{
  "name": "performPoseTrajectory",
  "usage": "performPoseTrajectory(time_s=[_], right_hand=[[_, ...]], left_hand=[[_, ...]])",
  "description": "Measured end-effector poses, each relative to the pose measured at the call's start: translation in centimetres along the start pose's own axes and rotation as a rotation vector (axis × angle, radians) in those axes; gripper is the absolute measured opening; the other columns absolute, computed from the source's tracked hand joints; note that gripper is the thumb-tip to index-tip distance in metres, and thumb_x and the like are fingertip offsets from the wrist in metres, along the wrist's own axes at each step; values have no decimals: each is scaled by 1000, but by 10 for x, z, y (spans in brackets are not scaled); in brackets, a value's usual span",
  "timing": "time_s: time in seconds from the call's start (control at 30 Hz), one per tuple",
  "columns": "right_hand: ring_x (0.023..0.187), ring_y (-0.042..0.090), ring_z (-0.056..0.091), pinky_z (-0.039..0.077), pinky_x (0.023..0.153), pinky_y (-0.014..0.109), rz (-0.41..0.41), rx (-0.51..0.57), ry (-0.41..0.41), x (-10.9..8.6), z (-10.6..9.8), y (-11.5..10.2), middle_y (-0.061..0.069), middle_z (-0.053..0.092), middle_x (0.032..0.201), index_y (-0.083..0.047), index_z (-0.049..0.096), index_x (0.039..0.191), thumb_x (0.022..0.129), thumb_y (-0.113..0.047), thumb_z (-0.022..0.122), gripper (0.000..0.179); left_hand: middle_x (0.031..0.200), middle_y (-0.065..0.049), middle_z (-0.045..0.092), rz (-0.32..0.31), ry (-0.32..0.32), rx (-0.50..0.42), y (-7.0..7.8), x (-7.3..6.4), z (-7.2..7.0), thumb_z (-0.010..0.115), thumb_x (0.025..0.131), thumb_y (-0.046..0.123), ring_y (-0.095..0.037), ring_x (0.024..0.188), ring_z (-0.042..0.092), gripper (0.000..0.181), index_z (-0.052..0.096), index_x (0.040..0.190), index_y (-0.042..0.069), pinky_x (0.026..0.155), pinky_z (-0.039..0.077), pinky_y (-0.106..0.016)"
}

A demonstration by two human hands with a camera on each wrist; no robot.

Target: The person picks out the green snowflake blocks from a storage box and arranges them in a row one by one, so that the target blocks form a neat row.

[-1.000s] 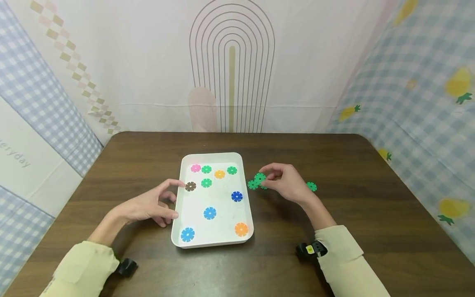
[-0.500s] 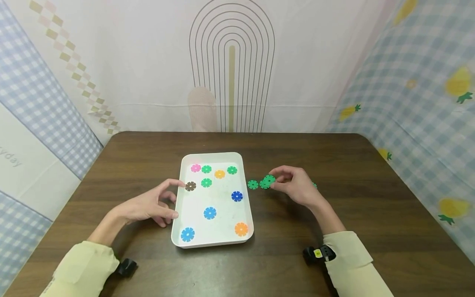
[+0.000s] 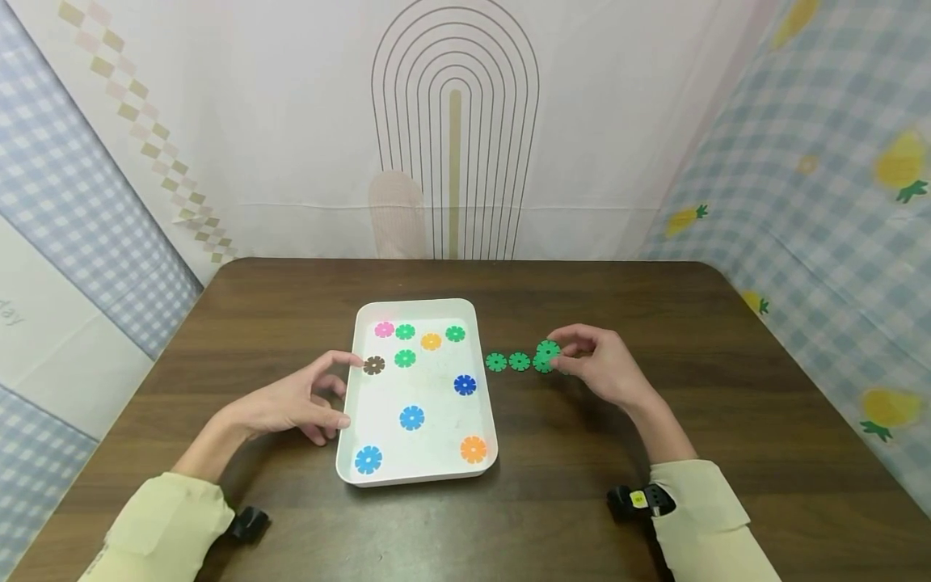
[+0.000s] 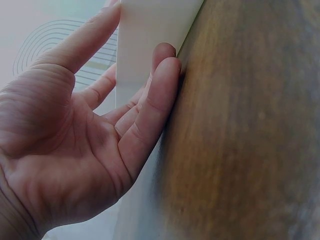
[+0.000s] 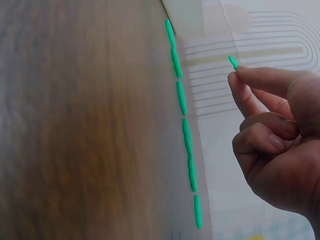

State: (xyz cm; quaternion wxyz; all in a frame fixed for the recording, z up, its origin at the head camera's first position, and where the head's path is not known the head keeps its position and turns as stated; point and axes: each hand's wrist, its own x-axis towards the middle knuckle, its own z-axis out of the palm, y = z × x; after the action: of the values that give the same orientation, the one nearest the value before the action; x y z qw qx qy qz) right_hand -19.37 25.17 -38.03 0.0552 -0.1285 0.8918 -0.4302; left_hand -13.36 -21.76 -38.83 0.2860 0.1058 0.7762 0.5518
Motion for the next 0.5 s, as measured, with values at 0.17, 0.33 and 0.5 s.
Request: performPoseTrajectory(time_s=[0.17,0.33,0.5], right_hand=[[88,13,68,56,74,30,9,11,16,-4,-8,4,11,74,102,-7,69,132,97,-19,79,37],[91,12,66,56,75,31,33,-21,31,-8,-16,13,10,72,104,-8,68,133,99,-21,76,37],[93,12,65,56,76,30,44,-38,49,-11,-24,22,11,70,107,-7,66,136,101,-22,74,38]], left_hand=[[116,-19,56,2,-1,1,1,0,0,85,92,19,-27,79,70,86,28,157,16,70,64,-43],[117,-19,56,0,2,1,1,0,0,85,92,19,-27,80,70,86,28,157,16,71,64,-44],[117,-20,55,0,-1,3,1,0,0,85,92,19,-27,80,70,86,28,157,16,71,64,-44]])
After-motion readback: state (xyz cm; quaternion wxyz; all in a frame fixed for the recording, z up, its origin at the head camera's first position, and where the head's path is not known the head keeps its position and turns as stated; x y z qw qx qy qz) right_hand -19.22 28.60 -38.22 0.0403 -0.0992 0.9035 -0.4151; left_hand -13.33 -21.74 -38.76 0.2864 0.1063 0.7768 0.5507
